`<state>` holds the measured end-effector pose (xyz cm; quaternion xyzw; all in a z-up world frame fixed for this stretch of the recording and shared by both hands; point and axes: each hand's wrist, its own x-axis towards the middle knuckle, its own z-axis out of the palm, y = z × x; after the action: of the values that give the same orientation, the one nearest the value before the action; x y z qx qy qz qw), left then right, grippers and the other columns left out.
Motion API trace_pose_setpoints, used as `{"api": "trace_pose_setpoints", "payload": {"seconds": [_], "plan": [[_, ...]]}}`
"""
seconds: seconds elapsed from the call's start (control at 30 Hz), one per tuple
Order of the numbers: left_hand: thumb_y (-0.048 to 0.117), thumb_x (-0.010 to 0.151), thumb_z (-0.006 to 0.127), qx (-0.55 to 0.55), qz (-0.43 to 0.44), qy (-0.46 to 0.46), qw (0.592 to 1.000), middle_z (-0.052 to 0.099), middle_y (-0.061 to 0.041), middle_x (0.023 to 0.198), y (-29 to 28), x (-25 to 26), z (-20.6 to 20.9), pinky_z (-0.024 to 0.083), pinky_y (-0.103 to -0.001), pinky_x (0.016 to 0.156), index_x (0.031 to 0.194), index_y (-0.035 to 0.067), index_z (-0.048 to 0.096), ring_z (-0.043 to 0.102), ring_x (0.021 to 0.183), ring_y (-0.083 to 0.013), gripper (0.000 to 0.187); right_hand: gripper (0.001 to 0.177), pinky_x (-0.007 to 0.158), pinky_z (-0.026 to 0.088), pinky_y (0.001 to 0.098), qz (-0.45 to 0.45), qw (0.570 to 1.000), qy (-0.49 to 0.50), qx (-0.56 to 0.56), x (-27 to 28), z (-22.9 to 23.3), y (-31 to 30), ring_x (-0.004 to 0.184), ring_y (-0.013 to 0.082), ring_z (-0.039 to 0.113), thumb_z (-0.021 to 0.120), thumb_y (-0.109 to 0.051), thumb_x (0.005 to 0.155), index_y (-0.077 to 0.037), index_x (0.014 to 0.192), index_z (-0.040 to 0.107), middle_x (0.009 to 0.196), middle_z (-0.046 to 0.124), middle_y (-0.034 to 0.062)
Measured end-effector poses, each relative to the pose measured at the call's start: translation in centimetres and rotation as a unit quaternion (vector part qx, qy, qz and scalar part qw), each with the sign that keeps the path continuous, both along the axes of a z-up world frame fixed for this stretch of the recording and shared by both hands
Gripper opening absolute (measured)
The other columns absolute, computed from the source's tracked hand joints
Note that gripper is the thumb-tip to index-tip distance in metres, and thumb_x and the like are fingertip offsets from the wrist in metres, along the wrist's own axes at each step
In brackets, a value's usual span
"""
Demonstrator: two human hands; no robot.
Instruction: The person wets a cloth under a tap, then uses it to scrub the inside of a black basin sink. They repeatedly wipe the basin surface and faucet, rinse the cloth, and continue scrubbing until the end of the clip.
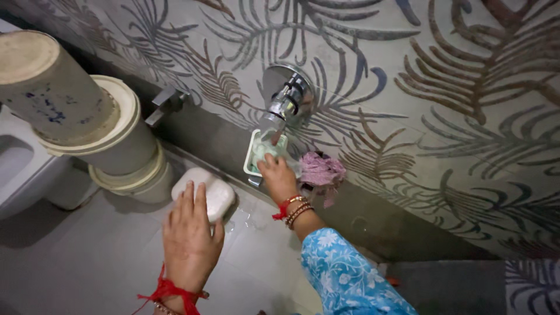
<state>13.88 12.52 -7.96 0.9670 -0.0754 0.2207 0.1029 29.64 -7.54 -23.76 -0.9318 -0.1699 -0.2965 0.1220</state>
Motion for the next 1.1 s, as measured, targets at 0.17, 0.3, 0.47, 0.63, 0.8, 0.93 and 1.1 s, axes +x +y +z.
{"api": "trace_pose_setpoints", "payload": {"seconds": [0.17, 0.3, 0.47, 0.63, 0.8, 0.93, 1.1], "plan": [[0.018, 0.082, 0.075, -0.267, -0.091, 0.04, 0.959, 0.052, -0.017, 0.15, 1.4, 2.6, -5.5, 0.043, -0.045, 0.109, 0.146, 0.004, 0.048, 0.052, 0.135, -0.0342, 0.071, 0.011, 0.067, 0.058, 0.0389, 0.029, 0.998, 0.037, -0.03, -0.6, 0.3, -0.1, 0.095, 0.0267, 0.063, 0.066, -0.01, 0.084, -0.016, 0.092, 0.067, 0.102, 0.06, 0.0022], [0.033, 0.087, 0.073, -0.683, -0.075, 0.203, 0.698, 0.056, -0.012, 0.15, 1.4, 5.6, -11.4, 0.045, -0.043, 0.108, 0.145, 0.011, 0.051, 0.056, 0.134, -0.029, 0.065, 0.013, 0.065, 0.057, 0.0382, 0.076, 0.997, 0.003, -0.007, -3.8, 1.6, 0.5, 0.095, 0.0265, 0.062, 0.066, -0.009, 0.08, -0.013, 0.092, 0.067, 0.103, 0.061, 0.0027], [0.057, 0.096, 0.052, -0.861, 0.092, 0.324, 0.38, 0.057, -0.013, 0.147, 0.6, 5.9, -14.4, 0.046, -0.056, 0.101, 0.141, 0.017, 0.057, 0.056, 0.126, -0.0362, 0.061, 0.021, 0.076, 0.056, 0.0367, 0.122, 0.991, 0.0, 0.059, -10.6, 3.8, 2.0, 0.099, 0.0251, 0.062, 0.068, -0.012, 0.079, -0.012, 0.1, 0.07, 0.11, 0.062, 0.0029], [0.046, 0.108, 0.059, -0.93, -0.125, 0.3, 0.171, 0.07, -0.011, 0.125, 0.7, 5.5, -18.9, 0.057, -0.044, 0.086, 0.134, 0.008, 0.066, 0.069, 0.105, -0.0273, 0.047, 0.033, 0.095, 0.049, 0.0445, 0.176, 0.972, 0.118, 0.101, -15.7, 7.2, 2.8, 0.115, 0.0274, 0.059, 0.071, -0.033, 0.085, -0.016, 0.113, 0.071, 0.136, 0.057, 0.0066], [0.045, 0.1, 0.053, -0.912, -0.148, 0.334, 0.185, 0.073, -0.009, 0.117, -0.3, 4.8, -17.2, 0.058, -0.052, 0.084, 0.127, 0.014, 0.067, 0.072, 0.098, -0.0274, 0.043, 0.058, 0.113, 0.026, 0.0614, 0.129, 0.991, -0.017, 0.022, -14.2, 10.7, 0.8, 0.134, 0.0376, 0.045, 0.069, -0.052, 0.089, -0.024, 0.139, 0.063, 0.153, 0.047, 0.0067], [0.042, 0.099, 0.051, -0.912, -0.104, 0.335, 0.215, 0.073, -0.009, 0.116, -1.5, 4.6, -13.9, 0.058, -0.053, 0.086, 0.126, 0.015, 0.066, 0.072, 0.098, -0.0272, 0.041, 0.066, 0.107, 0.034, 0.058, 0.152, 0.988, 0.024, 0.031, -12.9, 11.3, 0.9, 0.128, 0.0412, 0.048, 0.073, -0.046, 0.082, -0.021, 0.142, 0.059, 0.149, 0.05, 0.012], [0.039, 0.101, 0.055, -0.915, -0.086, 0.332, 0.21, 0.073, -0.009, 0.108, -1.5, 5.9, -15.8, 0.059, -0.054, 0.084, 0.119, 0.01, 0.07, 0.073, 0.091, -0.024, 0.037, 0.051, 0.098, 0.048, 0.0467, 0.163, 0.984, 0.047, 0.055, -12.0, 11.0, 1.1, 0.114, 0.0341, 0.061, 0.076, -0.035, 0.088, -0.022, 0.135, 0.063, 0.14, 0.057, 0.0122]]}}
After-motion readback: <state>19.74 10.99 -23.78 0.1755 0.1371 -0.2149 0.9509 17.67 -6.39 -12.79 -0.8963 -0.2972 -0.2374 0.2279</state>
